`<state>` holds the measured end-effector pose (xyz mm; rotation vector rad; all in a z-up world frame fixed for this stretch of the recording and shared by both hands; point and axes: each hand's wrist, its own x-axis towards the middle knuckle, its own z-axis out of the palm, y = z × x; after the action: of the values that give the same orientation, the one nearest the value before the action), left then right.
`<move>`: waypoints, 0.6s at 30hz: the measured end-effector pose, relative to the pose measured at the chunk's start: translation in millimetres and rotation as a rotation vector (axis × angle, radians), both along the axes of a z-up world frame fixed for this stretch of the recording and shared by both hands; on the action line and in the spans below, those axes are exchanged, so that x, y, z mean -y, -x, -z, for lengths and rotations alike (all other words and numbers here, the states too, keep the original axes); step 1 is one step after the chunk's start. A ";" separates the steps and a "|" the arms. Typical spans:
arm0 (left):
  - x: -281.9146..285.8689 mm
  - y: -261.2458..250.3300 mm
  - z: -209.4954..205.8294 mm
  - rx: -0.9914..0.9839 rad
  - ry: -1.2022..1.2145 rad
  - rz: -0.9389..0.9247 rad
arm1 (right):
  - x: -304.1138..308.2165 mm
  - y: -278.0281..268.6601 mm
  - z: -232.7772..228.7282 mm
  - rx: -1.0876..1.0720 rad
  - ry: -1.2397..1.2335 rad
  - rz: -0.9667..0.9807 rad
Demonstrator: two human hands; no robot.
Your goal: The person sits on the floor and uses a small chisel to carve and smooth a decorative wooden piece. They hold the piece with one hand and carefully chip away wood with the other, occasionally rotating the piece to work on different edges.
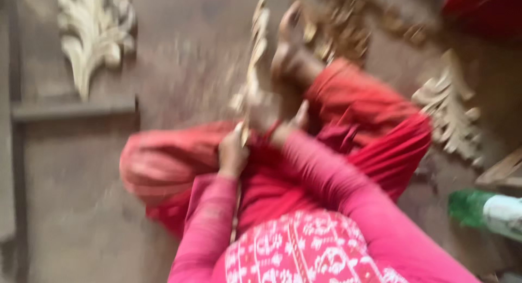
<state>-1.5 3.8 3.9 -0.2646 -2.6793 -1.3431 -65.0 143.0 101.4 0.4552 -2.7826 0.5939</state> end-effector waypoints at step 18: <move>5.1 -1.9 -51.9 0.293 -0.285 -0.010 | -28.8 39.2 27.5 -0.146 0.690 0.153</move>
<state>0.5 -1.3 55.8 -0.0233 -2.6516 -1.8635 -104.2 171.7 74.0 0.1240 -2.2491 1.3378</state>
